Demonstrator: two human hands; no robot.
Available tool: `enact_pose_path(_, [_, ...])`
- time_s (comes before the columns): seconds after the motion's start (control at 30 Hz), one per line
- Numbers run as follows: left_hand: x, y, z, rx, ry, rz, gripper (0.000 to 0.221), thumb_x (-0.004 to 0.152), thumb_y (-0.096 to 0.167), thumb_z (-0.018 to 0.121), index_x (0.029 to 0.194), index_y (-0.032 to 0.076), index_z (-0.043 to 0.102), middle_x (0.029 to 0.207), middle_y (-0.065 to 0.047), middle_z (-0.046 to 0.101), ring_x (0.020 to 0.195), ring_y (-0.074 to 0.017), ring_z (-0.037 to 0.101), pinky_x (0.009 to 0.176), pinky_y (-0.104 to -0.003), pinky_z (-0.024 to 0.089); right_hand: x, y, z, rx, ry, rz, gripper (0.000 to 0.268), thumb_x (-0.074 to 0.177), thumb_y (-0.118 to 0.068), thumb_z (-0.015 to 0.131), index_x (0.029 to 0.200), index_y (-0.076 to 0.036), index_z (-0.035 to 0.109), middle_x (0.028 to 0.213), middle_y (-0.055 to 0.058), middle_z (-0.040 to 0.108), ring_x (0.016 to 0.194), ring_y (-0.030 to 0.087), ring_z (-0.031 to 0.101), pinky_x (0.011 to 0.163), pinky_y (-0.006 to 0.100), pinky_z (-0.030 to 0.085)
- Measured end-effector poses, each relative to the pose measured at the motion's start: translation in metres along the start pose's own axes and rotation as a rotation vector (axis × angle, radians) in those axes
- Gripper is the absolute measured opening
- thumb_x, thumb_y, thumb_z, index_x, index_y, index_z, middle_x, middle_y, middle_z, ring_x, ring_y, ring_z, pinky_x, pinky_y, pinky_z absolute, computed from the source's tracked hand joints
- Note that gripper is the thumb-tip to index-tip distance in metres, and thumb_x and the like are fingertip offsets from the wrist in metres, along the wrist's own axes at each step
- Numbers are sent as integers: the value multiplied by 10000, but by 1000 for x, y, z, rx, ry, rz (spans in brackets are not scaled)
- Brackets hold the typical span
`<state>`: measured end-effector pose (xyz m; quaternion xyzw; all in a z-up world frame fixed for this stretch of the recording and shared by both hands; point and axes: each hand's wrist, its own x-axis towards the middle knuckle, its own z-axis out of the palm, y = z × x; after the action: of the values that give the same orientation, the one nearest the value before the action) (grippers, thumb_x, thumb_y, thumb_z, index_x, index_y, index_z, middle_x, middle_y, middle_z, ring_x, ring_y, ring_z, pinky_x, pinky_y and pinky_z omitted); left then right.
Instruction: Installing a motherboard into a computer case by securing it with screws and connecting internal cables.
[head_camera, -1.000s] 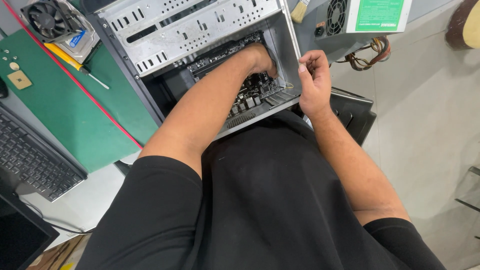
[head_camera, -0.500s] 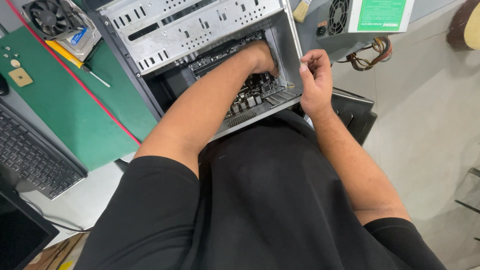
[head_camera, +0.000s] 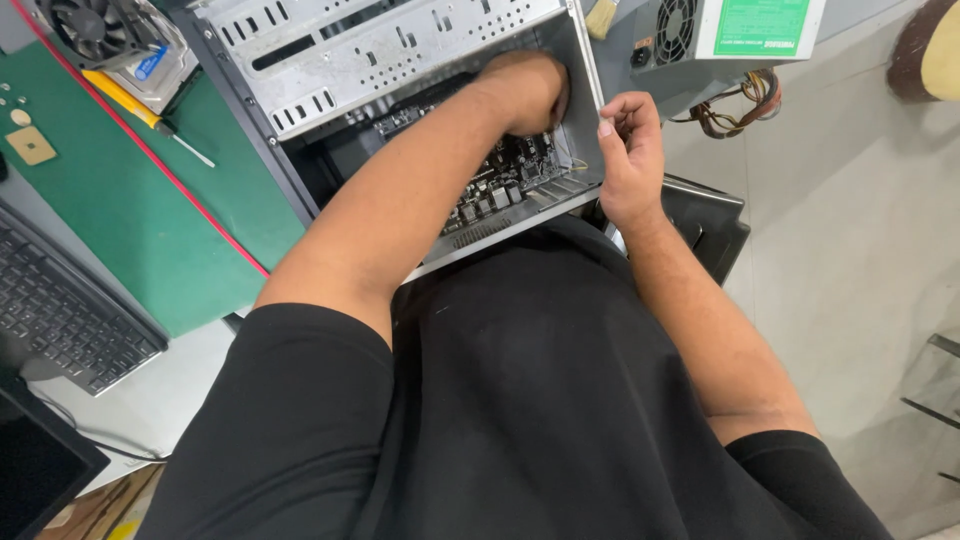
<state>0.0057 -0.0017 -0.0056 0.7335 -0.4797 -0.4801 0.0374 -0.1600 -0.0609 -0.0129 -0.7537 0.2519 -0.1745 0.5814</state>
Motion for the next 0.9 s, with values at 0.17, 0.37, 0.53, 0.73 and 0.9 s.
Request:
enact_pose_path(0.17, [4, -18, 7, -203, 58, -59, 154, 802, 163, 593, 847, 286, 674, 964, 67, 634, 855, -141, 581, 713, -283, 474, -2, -24, 1, -234, 1, -8, 84, 880, -91, 464, 961, -105, 447, 776, 0, 411, 680, 96, 379, 644, 237, 351])
enact_pose_path(0.37, [7, -29, 14, -217, 114, 70, 163, 797, 146, 584, 824, 268, 688, 956, 89, 631, 822, -140, 582, 698, -274, 489, -1, -26, 3, -241, -55, 37, 106, 869, -86, 458, 955, -118, 407, 734, -23, 332, 651, 89, 319, 618, 243, 316])
enact_pose_path(0.53, [-10, -12, 9, 79, 61, 108, 62, 821, 106, 634, 873, 78, 614, 808, -71, 573, 751, -213, 557, 725, -339, 501, -2, -21, 2, -203, -48, 10, 114, 863, -90, 459, 960, -114, 403, 748, -19, 338, 649, 84, 314, 616, 235, 307])
enact_pose_path(0.73, [21, -28, 41, 545, 364, 470, 118, 788, 102, 565, 874, 137, 638, 730, -35, 630, 644, -276, 623, 467, -427, 505, -3, -23, 2, -231, -37, 25, 115, 856, -99, 462, 957, -119, 412, 759, -18, 354, 660, 87, 332, 624, 236, 326])
enact_pose_path(0.9, [13, -22, 68, 448, 558, 381, 27, 751, 145, 656, 754, 119, 660, 767, -37, 611, 683, -244, 573, 495, -413, 527, -2, -19, 1, -211, -46, 4, 115, 868, -115, 470, 965, -112, 410, 768, -12, 358, 656, 86, 332, 619, 236, 320])
